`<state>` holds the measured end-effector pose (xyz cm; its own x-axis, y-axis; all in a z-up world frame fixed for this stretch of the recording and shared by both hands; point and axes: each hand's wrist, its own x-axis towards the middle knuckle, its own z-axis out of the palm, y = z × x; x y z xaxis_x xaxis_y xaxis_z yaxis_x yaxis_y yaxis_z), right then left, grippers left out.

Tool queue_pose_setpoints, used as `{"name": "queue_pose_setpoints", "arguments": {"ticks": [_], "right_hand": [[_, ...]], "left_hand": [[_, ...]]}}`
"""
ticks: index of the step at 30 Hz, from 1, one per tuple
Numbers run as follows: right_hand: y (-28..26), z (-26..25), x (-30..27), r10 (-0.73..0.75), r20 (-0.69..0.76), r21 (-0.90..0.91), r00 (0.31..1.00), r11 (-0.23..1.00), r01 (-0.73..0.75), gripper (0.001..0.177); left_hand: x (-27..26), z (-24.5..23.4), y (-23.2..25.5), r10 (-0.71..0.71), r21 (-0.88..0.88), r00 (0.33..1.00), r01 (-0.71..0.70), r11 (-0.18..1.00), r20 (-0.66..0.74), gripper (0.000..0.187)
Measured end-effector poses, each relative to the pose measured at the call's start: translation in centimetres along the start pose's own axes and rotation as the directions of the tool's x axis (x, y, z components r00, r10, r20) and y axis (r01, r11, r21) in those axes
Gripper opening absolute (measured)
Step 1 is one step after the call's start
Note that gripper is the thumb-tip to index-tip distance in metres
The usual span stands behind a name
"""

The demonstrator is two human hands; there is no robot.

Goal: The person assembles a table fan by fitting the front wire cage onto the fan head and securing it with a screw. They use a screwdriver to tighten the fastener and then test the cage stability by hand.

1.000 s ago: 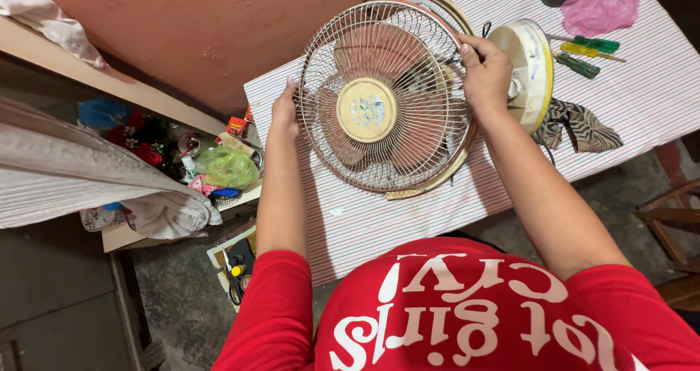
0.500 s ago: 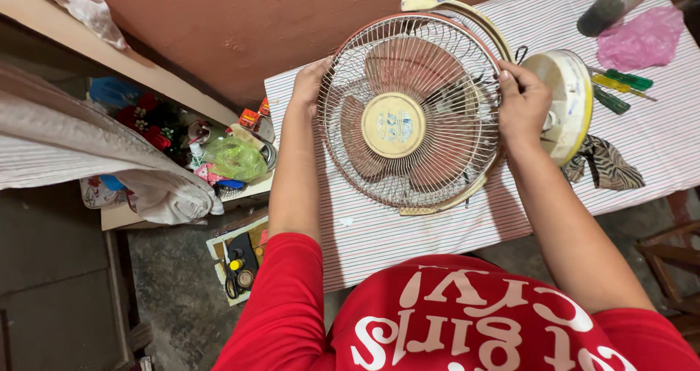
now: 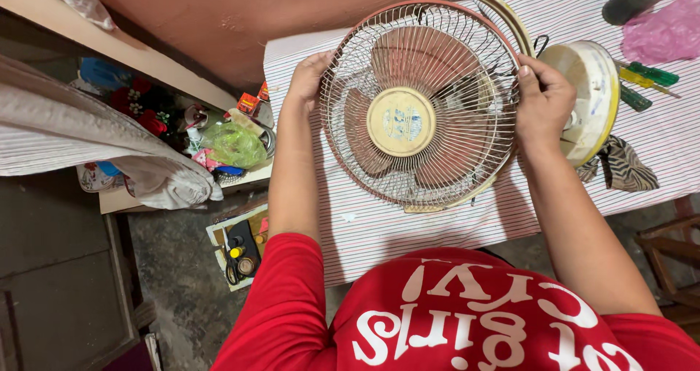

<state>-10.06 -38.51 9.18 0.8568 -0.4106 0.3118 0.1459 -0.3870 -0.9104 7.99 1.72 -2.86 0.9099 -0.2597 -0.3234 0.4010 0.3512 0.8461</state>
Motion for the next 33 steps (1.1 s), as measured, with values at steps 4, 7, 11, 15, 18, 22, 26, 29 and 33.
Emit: {"name": "queue_pose_setpoints", "arguments": {"ticks": [4,7,11,15,18,22,26,29,33], "right_hand": [[-0.4,0.0,0.1,0.086,-0.010,-0.004,0.996,0.996,-0.086,0.018],[-0.7,-0.1,0.1,0.077,-0.003,-0.019,0.997,0.997,-0.077,0.017],[-0.9,-0.2,0.4,0.059,0.025,-0.070,0.998,0.996,-0.058,0.016],[-0.9,-0.5,0.8,0.055,0.034,-0.126,0.998,0.991,-0.050,0.018],[-1.3,-0.8,0.5,-0.002,0.058,-0.206,0.998,0.978,0.014,0.026],[-2.2,-0.2,-1.2,0.040,0.144,-0.339,0.989,0.941,0.011,0.056],[-3.2,1.1,-2.6,0.068,0.173,-0.547,0.982,0.837,0.038,0.097],[-3.4,1.2,-2.6,0.058,0.152,-0.574,0.987,0.818,0.040,0.102],[-3.2,1.1,-2.2,0.009,0.153,-0.533,0.988,0.843,0.075,0.100]], "left_hand": [[0.7,-0.6,0.6,-0.029,0.122,1.000,0.029,0.992,-0.009,0.021],[0.7,-0.7,1.3,-0.081,0.192,0.997,0.083,0.978,-0.019,0.020],[0.0,-0.7,2.3,-0.142,0.339,0.988,0.155,0.928,-0.061,0.017],[-0.3,-0.4,2.4,-0.136,0.290,0.990,0.142,0.946,-0.042,0.015],[-0.2,-0.2,2.1,-0.097,0.253,0.995,0.102,0.962,-0.034,0.016],[0.1,-0.5,1.9,-0.103,0.240,0.994,0.106,0.965,-0.024,0.017],[0.3,-0.6,1.4,-0.077,0.175,0.997,0.077,0.982,-0.008,0.018],[0.5,-0.7,0.8,-0.039,0.169,0.999,0.040,0.985,-0.012,0.019],[1.1,-1.5,0.3,-0.023,0.181,0.999,0.028,0.983,-0.030,0.019]]}}
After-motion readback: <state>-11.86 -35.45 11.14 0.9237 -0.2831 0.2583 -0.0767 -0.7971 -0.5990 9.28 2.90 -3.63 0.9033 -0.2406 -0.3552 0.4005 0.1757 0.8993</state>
